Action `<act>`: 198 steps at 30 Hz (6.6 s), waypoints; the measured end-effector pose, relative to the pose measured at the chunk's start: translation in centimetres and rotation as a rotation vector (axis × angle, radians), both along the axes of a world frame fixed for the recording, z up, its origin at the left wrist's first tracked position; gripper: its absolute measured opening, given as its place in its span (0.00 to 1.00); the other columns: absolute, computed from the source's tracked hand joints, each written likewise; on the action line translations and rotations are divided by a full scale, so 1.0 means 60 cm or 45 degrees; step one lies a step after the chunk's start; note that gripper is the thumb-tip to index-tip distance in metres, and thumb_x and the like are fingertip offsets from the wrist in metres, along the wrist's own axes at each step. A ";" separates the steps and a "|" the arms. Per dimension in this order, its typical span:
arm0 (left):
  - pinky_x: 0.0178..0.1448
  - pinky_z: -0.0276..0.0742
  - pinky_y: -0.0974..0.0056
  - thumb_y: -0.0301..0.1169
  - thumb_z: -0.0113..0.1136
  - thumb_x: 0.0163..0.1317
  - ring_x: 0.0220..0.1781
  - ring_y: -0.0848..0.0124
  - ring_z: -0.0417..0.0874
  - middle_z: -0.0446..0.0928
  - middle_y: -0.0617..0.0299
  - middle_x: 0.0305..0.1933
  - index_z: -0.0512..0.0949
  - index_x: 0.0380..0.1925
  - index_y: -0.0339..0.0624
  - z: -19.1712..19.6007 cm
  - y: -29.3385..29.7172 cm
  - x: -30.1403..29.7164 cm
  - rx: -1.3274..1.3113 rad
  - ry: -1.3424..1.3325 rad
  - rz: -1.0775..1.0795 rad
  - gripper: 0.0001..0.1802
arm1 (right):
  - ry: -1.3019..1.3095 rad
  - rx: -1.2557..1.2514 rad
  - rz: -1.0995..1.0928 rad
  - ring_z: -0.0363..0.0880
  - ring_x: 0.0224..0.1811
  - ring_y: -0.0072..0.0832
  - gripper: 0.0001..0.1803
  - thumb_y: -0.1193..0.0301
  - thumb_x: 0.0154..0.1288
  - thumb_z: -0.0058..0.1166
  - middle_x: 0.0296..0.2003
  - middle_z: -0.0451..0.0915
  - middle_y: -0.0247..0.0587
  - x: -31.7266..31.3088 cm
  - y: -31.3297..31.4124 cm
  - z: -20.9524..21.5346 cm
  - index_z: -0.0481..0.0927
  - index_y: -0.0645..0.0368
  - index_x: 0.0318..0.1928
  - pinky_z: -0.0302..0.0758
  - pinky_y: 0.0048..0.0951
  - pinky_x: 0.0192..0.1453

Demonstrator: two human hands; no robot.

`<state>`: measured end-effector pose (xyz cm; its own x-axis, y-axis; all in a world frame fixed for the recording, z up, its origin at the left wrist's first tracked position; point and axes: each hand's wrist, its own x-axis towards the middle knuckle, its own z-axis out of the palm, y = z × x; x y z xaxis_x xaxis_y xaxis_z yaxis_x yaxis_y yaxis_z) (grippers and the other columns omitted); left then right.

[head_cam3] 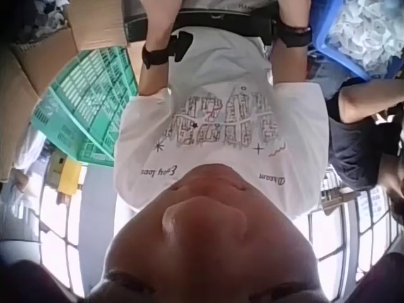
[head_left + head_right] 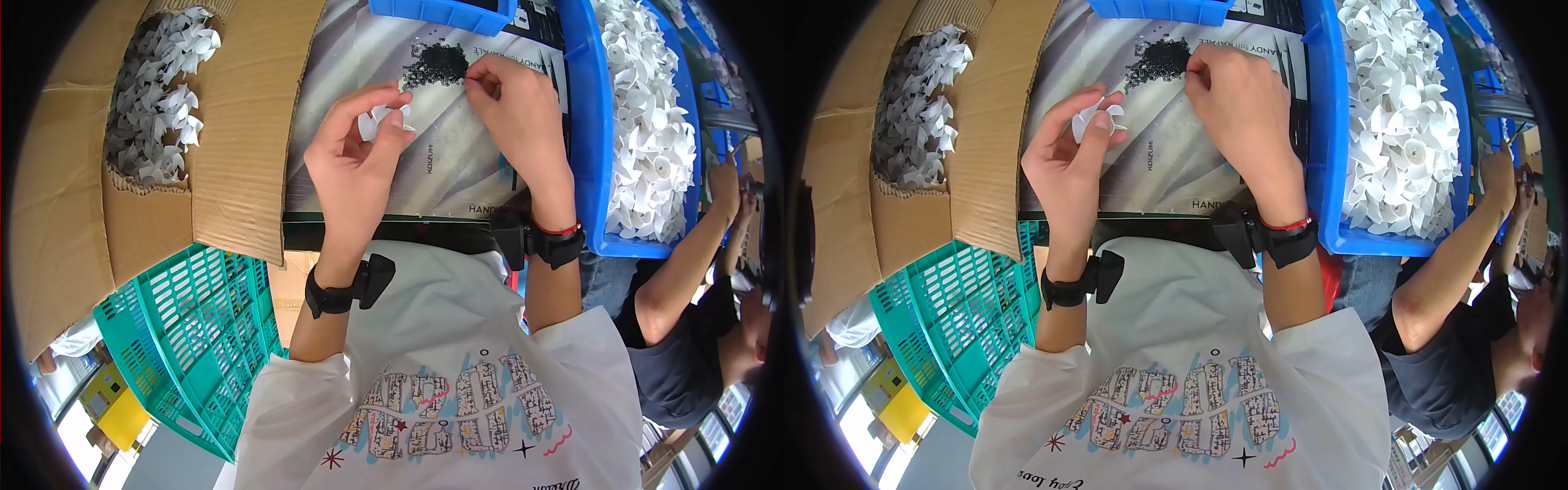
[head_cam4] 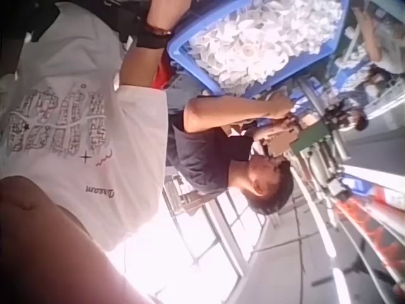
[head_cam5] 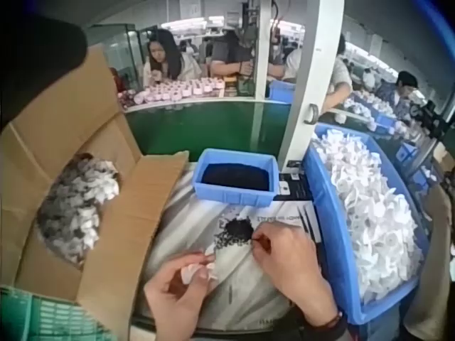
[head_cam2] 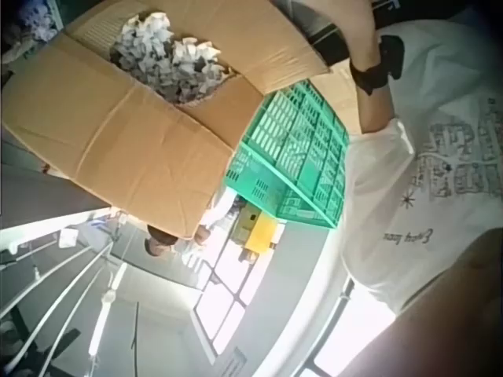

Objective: Assembling small internal components for hair dryers by inserting black plastic pieces into white housings.

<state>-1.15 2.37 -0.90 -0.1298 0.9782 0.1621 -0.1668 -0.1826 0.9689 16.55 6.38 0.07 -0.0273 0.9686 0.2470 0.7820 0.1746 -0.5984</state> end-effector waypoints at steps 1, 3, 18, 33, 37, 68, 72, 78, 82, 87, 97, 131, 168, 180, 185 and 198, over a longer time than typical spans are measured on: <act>0.43 0.87 0.68 0.14 0.56 0.62 0.49 0.67 0.85 0.79 0.53 0.50 0.79 0.45 0.34 0.002 -0.002 -0.001 0.001 -0.001 0.002 0.12 | -0.081 0.038 0.008 0.81 0.26 0.34 0.07 0.74 0.58 0.59 0.25 0.82 0.44 -0.005 0.001 0.001 0.82 0.63 0.37 0.75 0.31 0.33; 0.44 0.87 0.67 0.15 0.58 0.63 0.53 0.64 0.84 0.79 0.50 0.52 0.79 0.45 0.33 0.005 -0.005 -0.002 -0.033 -0.065 -0.025 0.11 | -0.162 0.077 0.018 0.81 0.27 0.37 0.07 0.74 0.58 0.59 0.25 0.81 0.45 -0.008 0.002 0.005 0.82 0.63 0.36 0.75 0.32 0.34; 0.61 0.81 0.59 0.27 0.44 0.74 0.62 0.56 0.78 0.73 0.45 0.64 0.76 0.56 0.29 -0.006 -0.008 0.008 -0.027 -0.197 -0.159 0.17 | 1.188 -0.290 0.232 0.73 0.34 0.12 0.04 0.82 0.65 0.54 0.32 0.75 0.27 -0.051 -0.074 -0.009 0.77 0.66 0.40 0.70 0.16 0.38; 0.60 0.74 0.66 0.16 0.46 0.66 0.62 0.63 0.78 0.75 0.49 0.63 0.77 0.58 0.35 -0.016 -0.007 0.000 0.132 0.159 -0.142 0.21 | 0.592 0.252 0.161 0.68 0.21 0.15 0.07 0.85 0.56 0.60 0.23 0.70 0.32 -0.081 -0.073 -0.013 0.80 0.63 0.34 0.65 0.19 0.23; 0.58 0.75 0.67 0.17 0.47 0.66 0.61 0.64 0.78 0.75 0.49 0.63 0.76 0.58 0.34 -0.016 -0.005 0.003 0.191 0.203 -0.156 0.20 | 0.439 0.366 0.146 0.69 0.20 0.18 0.06 0.85 0.55 0.61 0.21 0.69 0.34 -0.080 -0.073 -0.017 0.81 0.63 0.33 0.66 0.21 0.23; 0.45 0.79 0.68 0.23 0.55 0.66 0.45 0.67 0.83 0.79 0.56 0.45 0.76 0.49 0.36 0.052 0.006 -0.078 -0.031 0.821 -0.200 0.12 | 0.778 -0.138 0.407 0.79 0.31 0.22 0.07 0.84 0.65 0.52 0.33 0.81 0.39 -0.038 -0.086 -0.008 0.81 0.66 0.42 0.75 0.23 0.35; 0.41 0.79 0.67 0.25 0.58 0.64 0.43 0.65 0.83 0.78 0.53 0.44 0.77 0.49 0.39 0.091 0.024 -0.112 -0.097 0.540 -0.031 0.13 | 1.820 -0.163 0.798 0.77 0.30 0.31 0.06 0.74 0.64 0.57 0.34 0.79 0.42 -0.030 -0.128 0.064 0.79 0.59 0.41 0.73 0.27 0.29; 0.36 0.74 0.69 0.26 0.57 0.66 0.41 0.75 0.79 0.80 0.62 0.37 0.76 0.52 0.39 0.157 0.029 -0.134 -0.154 1.089 -0.120 0.15 | 2.400 -0.169 1.392 0.76 0.28 0.35 0.14 0.58 0.74 0.46 0.38 0.84 0.42 -0.020 -0.150 0.170 0.79 0.52 0.36 0.73 0.27 0.30; 0.45 0.76 0.70 0.24 0.54 0.67 0.46 0.75 0.79 0.78 0.62 0.47 0.76 0.53 0.39 0.155 0.002 -0.126 -0.240 0.705 -0.231 0.15 | 2.404 -0.072 1.356 0.76 0.27 0.34 0.22 0.55 0.79 0.38 0.38 0.87 0.35 -0.013 -0.170 0.195 0.78 0.53 0.32 0.69 0.23 0.27; 0.50 0.79 0.67 0.23 0.58 0.64 0.57 0.68 0.77 0.72 0.56 0.57 0.77 0.52 0.40 0.173 -0.019 -0.148 -0.079 0.980 -0.195 0.15 | 2.474 -0.096 1.631 0.76 0.27 0.33 0.17 0.62 0.78 0.41 0.39 0.86 0.30 0.000 -0.150 0.183 0.78 0.52 0.33 0.67 0.24 0.25; 0.69 0.68 0.45 0.23 0.62 0.54 0.73 0.46 0.61 0.57 0.53 0.74 0.61 0.69 0.61 0.089 0.099 -0.347 -0.390 2.670 0.143 0.41 | 2.403 -0.059 1.500 0.76 0.24 0.31 0.09 0.68 0.74 0.46 0.39 0.86 0.26 0.014 -0.185 0.195 0.79 0.50 0.35 0.65 0.25 0.25; 0.59 0.73 0.54 0.52 0.62 0.63 0.54 0.51 0.79 0.75 0.46 0.55 0.73 0.60 0.43 0.065 0.103 -0.278 -0.169 1.743 -0.013 0.32 | 2.458 0.204 1.236 0.73 0.20 0.29 0.06 0.71 0.70 0.51 0.33 0.86 0.26 -0.037 -0.194 0.199 0.77 0.49 0.33 0.64 0.20 0.19; 0.40 0.67 0.60 0.33 0.73 0.46 0.42 0.63 0.79 0.72 0.59 0.52 0.75 0.54 0.52 -0.009 -0.041 -0.021 0.321 1.369 0.074 0.31 | -0.308 -0.075 0.051 0.80 0.27 0.31 0.05 0.76 0.58 0.58 0.29 0.81 0.45 -0.031 0.000 0.022 0.81 0.65 0.36 0.76 0.32 0.34; 0.39 0.67 0.61 0.30 0.73 0.38 0.39 0.66 0.79 0.73 0.61 0.52 0.75 0.53 0.51 -0.014 -0.037 -0.020 0.332 1.324 0.082 0.35 | 0.556 -0.511 0.347 0.70 0.30 0.08 0.04 0.81 0.61 0.55 0.29 0.76 0.24 -0.029 -0.069 0.022 0.77 0.63 0.36 0.64 0.14 0.33; 0.39 0.66 0.61 0.29 0.73 0.36 0.38 0.67 0.79 0.73 0.63 0.52 0.76 0.52 0.51 -0.013 -0.039 -0.020 0.325 1.308 0.086 0.36 | 0.525 -0.460 0.334 0.70 0.29 0.09 0.04 0.81 0.60 0.55 0.27 0.76 0.25 -0.034 -0.068 0.016 0.77 0.63 0.36 0.64 0.15 0.31; 0.40 0.66 0.61 0.28 0.74 0.36 0.40 0.67 0.79 0.73 0.64 0.52 0.75 0.52 0.52 -0.011 -0.039 -0.016 0.330 1.307 0.092 0.36 | -0.041 -0.046 0.396 0.76 0.22 0.29 0.06 0.82 0.53 0.59 0.25 0.74 0.39 -0.051 -0.067 0.049 0.79 0.62 0.32 0.73 0.28 0.27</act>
